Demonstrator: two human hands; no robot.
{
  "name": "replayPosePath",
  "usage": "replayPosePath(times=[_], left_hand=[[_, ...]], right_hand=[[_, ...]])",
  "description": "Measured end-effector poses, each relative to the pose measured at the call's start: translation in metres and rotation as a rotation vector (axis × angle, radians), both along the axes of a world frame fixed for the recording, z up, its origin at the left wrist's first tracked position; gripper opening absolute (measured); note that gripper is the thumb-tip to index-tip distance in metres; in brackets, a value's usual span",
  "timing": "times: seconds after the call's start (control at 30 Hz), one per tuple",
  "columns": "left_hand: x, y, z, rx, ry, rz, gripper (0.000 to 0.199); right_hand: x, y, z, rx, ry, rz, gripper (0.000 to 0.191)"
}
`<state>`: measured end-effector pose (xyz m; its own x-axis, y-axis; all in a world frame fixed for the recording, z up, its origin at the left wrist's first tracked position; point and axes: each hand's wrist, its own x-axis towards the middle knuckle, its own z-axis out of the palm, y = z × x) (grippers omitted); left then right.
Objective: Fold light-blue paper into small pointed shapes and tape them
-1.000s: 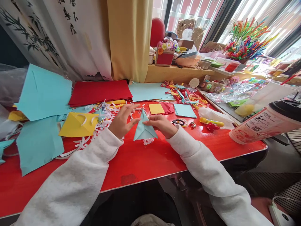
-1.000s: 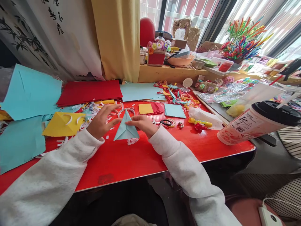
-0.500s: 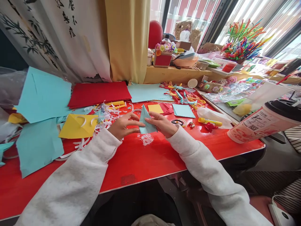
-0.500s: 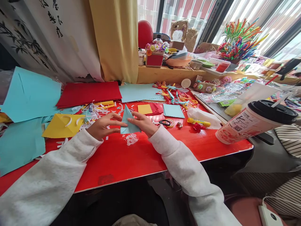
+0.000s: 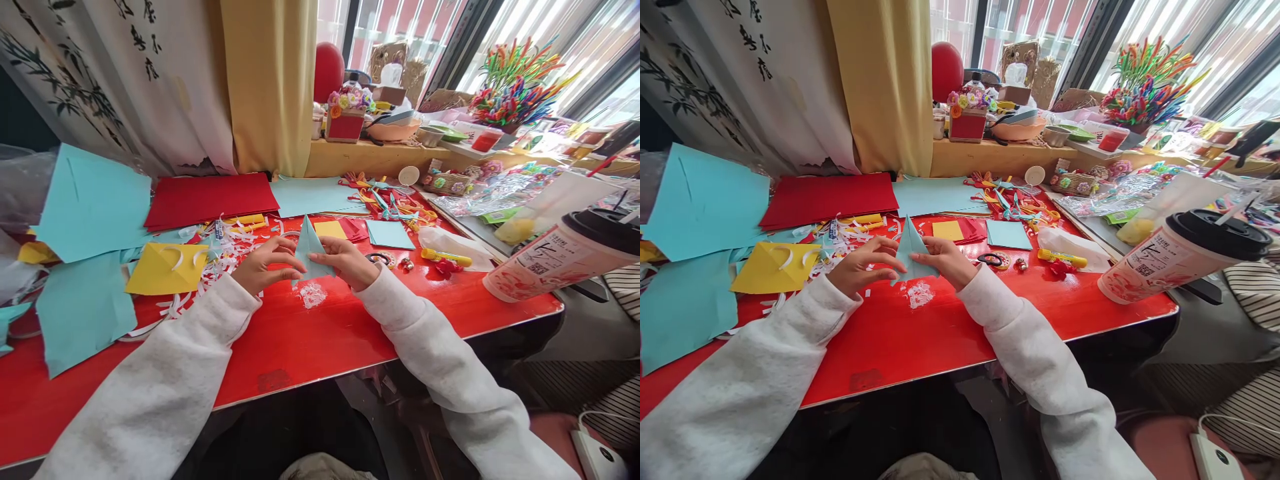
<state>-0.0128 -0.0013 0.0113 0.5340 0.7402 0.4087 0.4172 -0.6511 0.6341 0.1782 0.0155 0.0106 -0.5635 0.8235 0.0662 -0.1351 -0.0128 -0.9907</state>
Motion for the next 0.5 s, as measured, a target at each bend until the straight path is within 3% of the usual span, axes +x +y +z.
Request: replayPosePath(times=[0.23,0.33,0.5], left_hand=[[-0.0049,0.0004,0.0044,-0.123,0.053,-0.104,0.031],[-0.0079,0.0009,0.0070,-0.108,0.112,-0.162,0.031],[-0.0075,0.0006,0.0074,-0.045,0.092,-0.107,0.022]], right_hand=[[0.0007,-0.0051,0.0036,-0.131,-0.017,-0.087,0.031],[0.0022,-0.0062,0.0047,-0.150,-0.018,-0.053,0.032],[0.0039,-0.0064,0.0069,-0.159,-0.009,0.053,0.033]])
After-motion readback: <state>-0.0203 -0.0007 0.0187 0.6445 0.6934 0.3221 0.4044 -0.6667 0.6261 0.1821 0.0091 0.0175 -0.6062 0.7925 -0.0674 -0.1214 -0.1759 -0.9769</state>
